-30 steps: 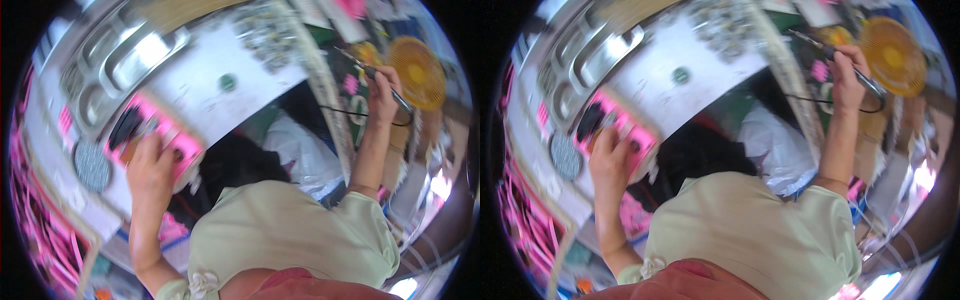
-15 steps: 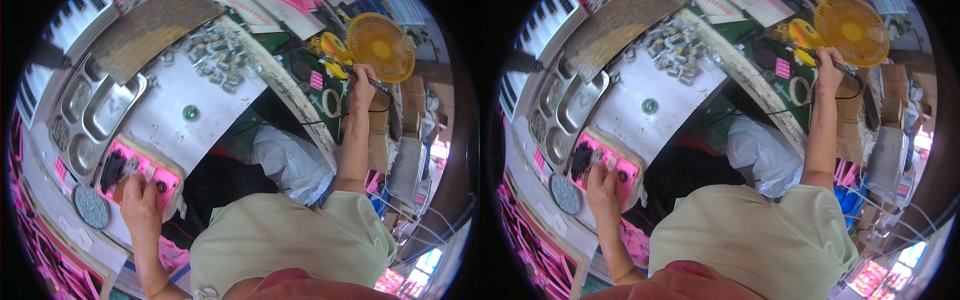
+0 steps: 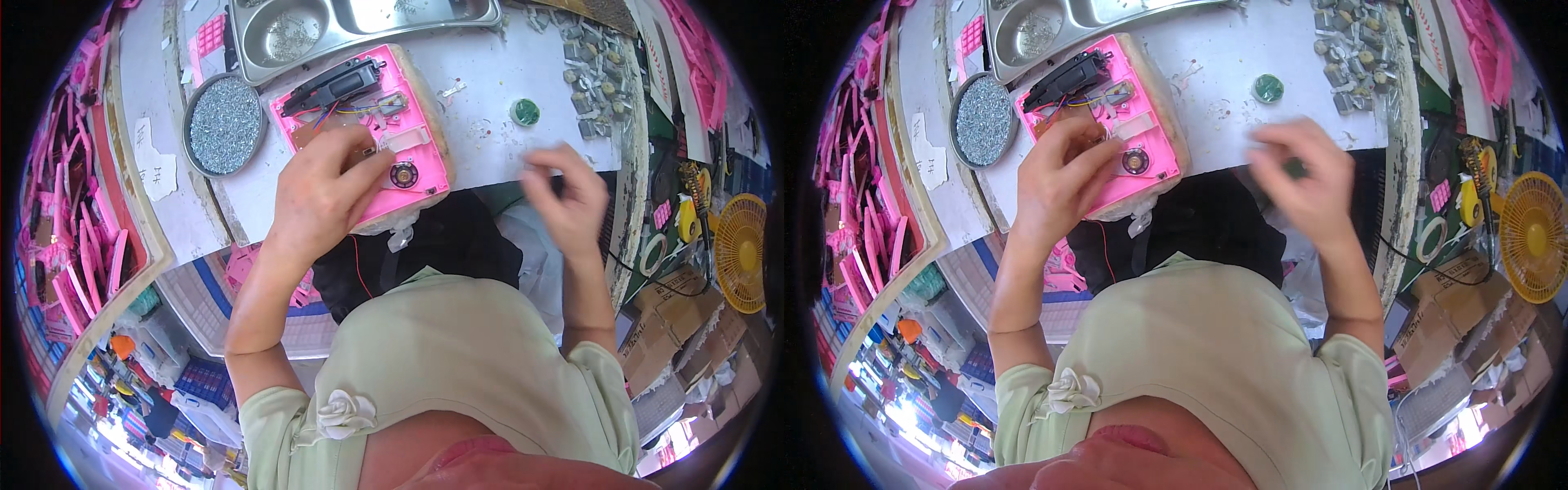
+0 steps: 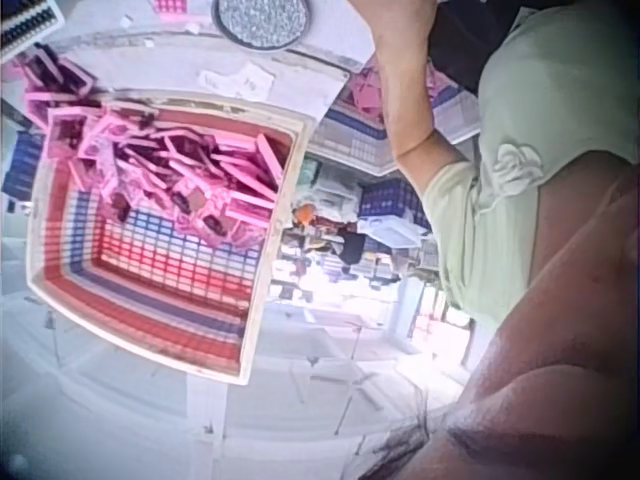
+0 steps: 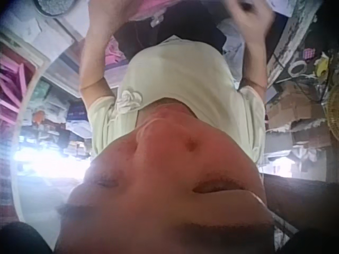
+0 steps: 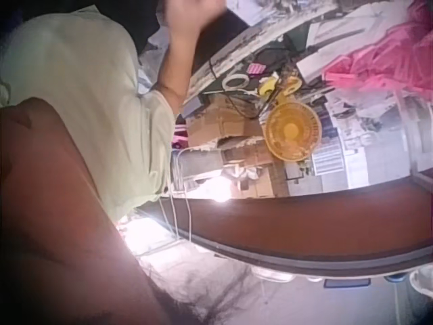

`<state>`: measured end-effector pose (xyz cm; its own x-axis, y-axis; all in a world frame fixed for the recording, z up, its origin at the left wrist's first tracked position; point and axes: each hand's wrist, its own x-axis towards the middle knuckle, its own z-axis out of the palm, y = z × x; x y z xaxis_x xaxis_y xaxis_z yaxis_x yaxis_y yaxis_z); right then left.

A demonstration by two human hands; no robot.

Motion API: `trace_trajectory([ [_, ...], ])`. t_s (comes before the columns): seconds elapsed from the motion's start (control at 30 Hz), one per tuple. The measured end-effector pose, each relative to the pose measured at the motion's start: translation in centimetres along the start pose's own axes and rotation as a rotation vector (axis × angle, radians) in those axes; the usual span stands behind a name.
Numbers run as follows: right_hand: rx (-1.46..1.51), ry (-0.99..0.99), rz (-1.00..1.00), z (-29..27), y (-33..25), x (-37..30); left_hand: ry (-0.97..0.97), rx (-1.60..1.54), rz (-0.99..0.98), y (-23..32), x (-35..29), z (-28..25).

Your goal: Soldering wires and assembling the internal components of a pink toy device at a factory workbench.

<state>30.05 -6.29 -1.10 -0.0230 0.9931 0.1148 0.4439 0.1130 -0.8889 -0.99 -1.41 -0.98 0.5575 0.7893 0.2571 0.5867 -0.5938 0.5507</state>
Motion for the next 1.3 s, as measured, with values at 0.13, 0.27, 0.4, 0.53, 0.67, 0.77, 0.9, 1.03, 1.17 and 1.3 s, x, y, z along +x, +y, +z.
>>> trace_trajectory([
  [0.13, -0.138, -0.125, -0.363, 5.4, -1.1, 4.7, -0.009, 0.063, 0.041, -0.5, 0.2, 0.0],
  [0.27, -0.185, -0.173, -0.48, 6.8, -1.9, 5.6, -0.014, 0.061, 0.047, -0.6, 0.4, -0.1],
  [0.4, -0.255, -0.228, -0.543, 7.6, -2.7, 4.9, 0.022, 0.032, 0.062, -0.9, 0.2, 0.0],
  [0.53, -0.418, -0.247, -0.529, 8.4, -2.9, 3.9, 0.044, -0.012, 0.047, -1.2, -0.1, 0.2],
  [0.67, -0.453, -0.26, -0.536, 8.6, -3.1, 3.8, 0.126, -0.072, -0.018, -1.2, -0.4, 0.7],
  [0.77, -0.449, -0.282, -0.55, 8.7, -3.1, 3.7, 0.178, -0.075, 0.011, -1.2, -0.5, 0.7],
  [0.9, -0.445, -0.324, -0.528, 8.5, -3.2, 3.8, 0.065, 0.004, 0.096, -1.0, -0.2, 0.0],
  [1.03, -0.397, -0.292, -0.504, 7.9, -3.3, 4.1, 0.026, 0.056, 0.128, -1.4, -0.2, -0.2],
  [1.17, -0.291, -0.224, -0.441, 6.5, -2.5, 5.7, 0.044, 0.034, 0.107, -1.1, -0.8, 0.0],
  [1.3, -0.317, -0.273, -0.483, 6.6, -1.6, 6.9, 0.024, 0.026, 0.074, -0.8, -1.0, 0.3],
])
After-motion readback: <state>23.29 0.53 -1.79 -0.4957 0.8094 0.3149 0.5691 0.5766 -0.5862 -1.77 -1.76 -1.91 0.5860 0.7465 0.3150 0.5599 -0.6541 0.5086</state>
